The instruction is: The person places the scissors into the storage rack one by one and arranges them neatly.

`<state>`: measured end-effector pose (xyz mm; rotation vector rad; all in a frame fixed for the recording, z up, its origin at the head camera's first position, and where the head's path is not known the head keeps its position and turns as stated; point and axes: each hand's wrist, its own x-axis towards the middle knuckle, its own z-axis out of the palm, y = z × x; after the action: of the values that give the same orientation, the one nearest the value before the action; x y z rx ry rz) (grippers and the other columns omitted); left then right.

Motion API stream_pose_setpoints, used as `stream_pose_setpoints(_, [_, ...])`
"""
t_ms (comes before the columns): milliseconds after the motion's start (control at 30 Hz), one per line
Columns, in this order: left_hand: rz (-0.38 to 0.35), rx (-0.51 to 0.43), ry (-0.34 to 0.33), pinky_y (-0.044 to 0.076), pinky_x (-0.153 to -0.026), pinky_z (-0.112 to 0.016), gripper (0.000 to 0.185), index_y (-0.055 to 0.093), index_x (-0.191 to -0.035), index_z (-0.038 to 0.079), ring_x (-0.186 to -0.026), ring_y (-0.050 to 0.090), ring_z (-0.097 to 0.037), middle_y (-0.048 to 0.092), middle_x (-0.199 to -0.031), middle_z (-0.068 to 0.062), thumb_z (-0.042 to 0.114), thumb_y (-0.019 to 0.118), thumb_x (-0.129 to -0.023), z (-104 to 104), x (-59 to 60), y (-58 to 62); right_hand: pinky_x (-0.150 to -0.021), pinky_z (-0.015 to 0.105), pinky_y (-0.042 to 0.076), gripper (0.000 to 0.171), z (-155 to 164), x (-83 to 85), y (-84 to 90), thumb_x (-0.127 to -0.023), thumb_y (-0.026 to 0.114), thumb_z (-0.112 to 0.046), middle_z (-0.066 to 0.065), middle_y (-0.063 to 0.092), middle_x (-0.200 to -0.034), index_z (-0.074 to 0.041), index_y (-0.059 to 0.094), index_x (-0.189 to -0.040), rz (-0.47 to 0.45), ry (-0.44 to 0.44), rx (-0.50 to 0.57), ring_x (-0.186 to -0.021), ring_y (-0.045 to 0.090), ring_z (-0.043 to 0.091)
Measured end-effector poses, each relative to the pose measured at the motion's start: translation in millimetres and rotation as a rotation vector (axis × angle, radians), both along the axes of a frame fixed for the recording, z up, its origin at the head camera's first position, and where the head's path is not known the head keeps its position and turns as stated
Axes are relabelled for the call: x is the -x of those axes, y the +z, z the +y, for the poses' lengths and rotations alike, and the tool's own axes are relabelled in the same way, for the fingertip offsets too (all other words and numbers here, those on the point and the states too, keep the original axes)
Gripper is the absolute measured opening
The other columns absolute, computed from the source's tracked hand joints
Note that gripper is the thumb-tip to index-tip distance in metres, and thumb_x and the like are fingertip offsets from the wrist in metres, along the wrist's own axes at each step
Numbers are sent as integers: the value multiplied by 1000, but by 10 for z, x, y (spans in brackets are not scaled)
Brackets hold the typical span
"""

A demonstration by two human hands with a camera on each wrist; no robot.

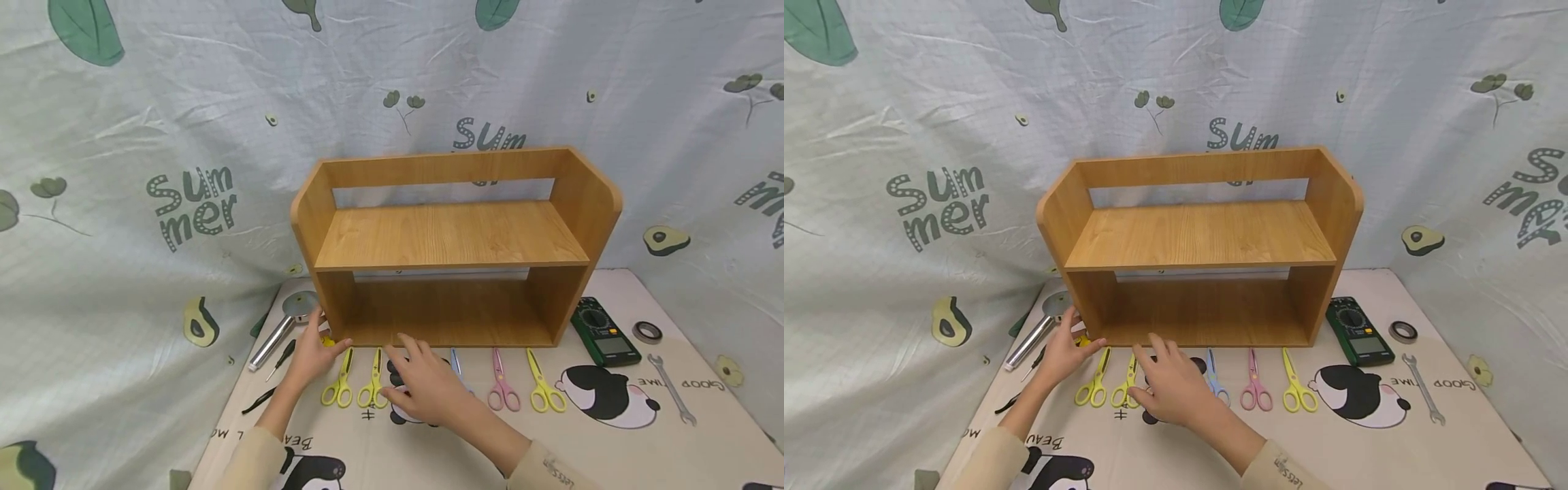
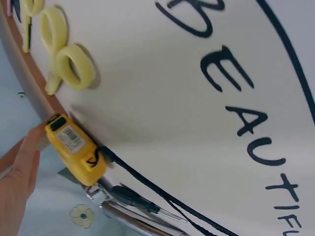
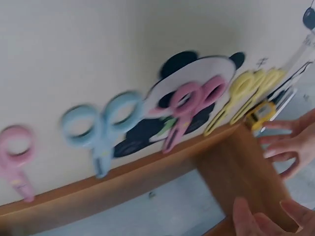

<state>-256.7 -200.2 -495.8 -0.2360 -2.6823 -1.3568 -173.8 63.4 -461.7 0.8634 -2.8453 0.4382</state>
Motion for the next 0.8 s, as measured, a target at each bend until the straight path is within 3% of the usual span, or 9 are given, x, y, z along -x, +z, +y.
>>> stream_pose_setpoints(100, [-17, 17, -16, 62, -94, -53, 99, 19, -164, 9, -122, 65, -49, 47, -153, -34, 9, 83, -88, -28, 44, -26, -84, 46, 65, 65, -183, 0, -33, -98, 66, -51, 19, 47, -155, -16, 51, -151, -75, 23, -3, -132, 59, 38])
stream_pose_setpoints(233, [-41, 14, -21, 65, -84, -44, 95, 20, -163, 7, -120, 66, -50, 47, -152, -36, 6, 80, -90, -48, 99, -46, -77, 37, 65, 58, -437, 16, -71, -96, 72, -43, 18, 54, -145, -16, 56, -145, -153, 40, -2, -122, 65, 32])
stream_pose_setpoints(367, [-69, -4, -23, 65, -71, -37, 91, 19, -163, 5, -120, 65, -52, 46, -150, -39, 3, 77, -92, -51, 142, -54, -64, 25, 58, 54, -696, 71, -103, -90, 79, -37, 15, 61, -126, -15, 62, -136, -174, 55, -33, -93, 68, 20])
stream_pose_setpoints(467, [-81, 3, -22, 63, -63, -32, 87, 20, -161, 2, -119, 65, -54, 47, -148, -41, 2, 75, -93, -47, 168, -68, -60, 24, 53, 52, -884, 125, -121, -87, 80, -32, 15, 62, -119, -15, 65, -134, -205, 49, -66, -79, 63, 17])
stream_pose_setpoints(600, [-94, 24, -8, 63, -64, -32, 80, 25, -158, 2, -118, 66, -53, 49, -146, -40, 1, 73, -94, -38, 202, -114, -61, 29, 52, 47, -1097, 163, -140, -83, 81, -23, 17, 62, -122, -15, 67, -127, -250, 29, -89, -80, 63, 22])
stream_pose_setpoints(800, [-49, 12, 0, 66, -70, -37, 70, 32, -153, -1, -113, 69, -52, 52, -143, -39, -8, 68, -93, 9, 242, -149, -58, 29, 50, 33, -1305, 202, -214, -80, 80, -14, 15, 61, -119, -17, 69, -111, -229, -9, -104, -86, 60, 27])
